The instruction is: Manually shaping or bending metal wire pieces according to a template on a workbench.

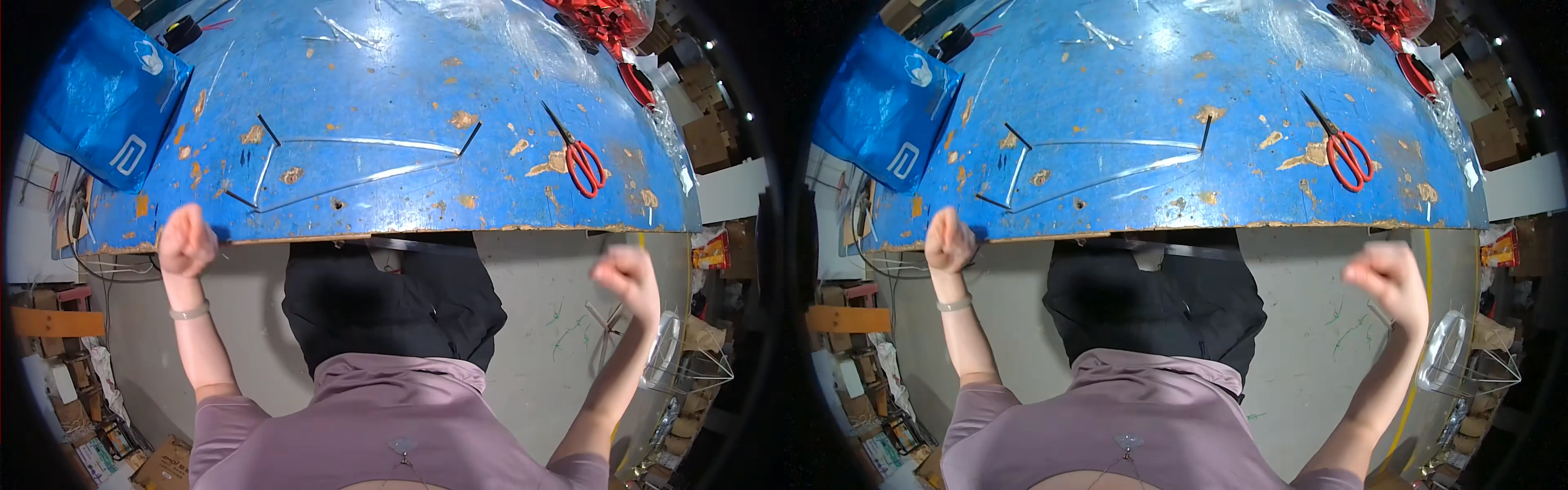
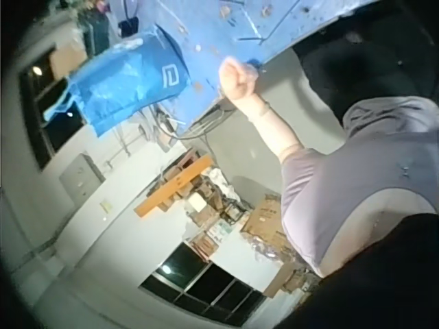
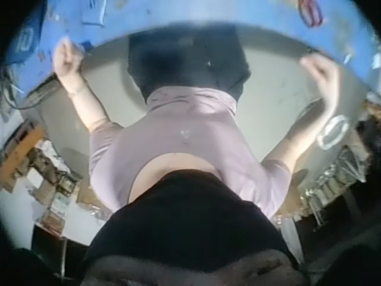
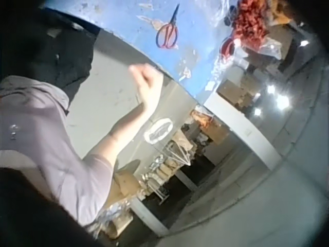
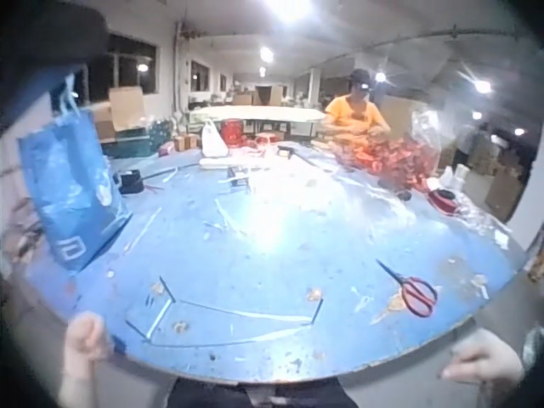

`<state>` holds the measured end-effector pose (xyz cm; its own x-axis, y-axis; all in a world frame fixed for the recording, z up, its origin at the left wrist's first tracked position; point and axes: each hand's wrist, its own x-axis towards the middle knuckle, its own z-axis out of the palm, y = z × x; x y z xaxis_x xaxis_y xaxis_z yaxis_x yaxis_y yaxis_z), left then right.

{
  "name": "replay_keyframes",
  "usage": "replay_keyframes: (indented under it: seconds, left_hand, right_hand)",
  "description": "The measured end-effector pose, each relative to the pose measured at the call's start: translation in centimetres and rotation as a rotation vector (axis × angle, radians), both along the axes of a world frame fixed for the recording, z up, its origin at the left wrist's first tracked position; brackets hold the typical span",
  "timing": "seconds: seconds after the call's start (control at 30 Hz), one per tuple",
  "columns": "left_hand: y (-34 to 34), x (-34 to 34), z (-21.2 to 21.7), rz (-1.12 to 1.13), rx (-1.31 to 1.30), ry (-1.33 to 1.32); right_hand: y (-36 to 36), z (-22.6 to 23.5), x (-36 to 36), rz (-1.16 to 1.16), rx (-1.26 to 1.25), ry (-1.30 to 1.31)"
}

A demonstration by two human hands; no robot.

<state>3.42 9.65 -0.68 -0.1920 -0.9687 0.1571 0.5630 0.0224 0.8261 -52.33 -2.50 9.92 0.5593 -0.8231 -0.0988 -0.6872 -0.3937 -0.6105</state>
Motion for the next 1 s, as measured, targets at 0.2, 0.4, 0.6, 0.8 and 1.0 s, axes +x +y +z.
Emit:
replay_keyframes:
  seconds: [0.2,0.4,0.6,0.8,1.0]
  left_hand:
    - [-7.1,2.9,1.3,0.381,0.185,0.082]
    - [-11.0,-0.6,0.2,0.811,0.16,-1.15]
    - [-10.9,-3.5,1.6,0.757,-0.469,-1.922]
    - [-11.2,-3.4,4.6,0.443,-0.48,-1.909]
    - [-9.4,-8.3,10.0,0.975,-0.561,-1.361]
  right_hand:
    - [-10.9,-0.2,7.6,-0.162,-0.102,-0.047]
    - [-17.1,-4.7,8.1,-0.346,-0.135,0.069]
    - [-13.6,-6.1,2.5,-0.52,-0.264,0.348]
    - [-3.3,-5.7,-3.7,-0.663,-0.069,0.253]
    - [12.1,-8.4,-10.3,-0.873,0.299,0.123]
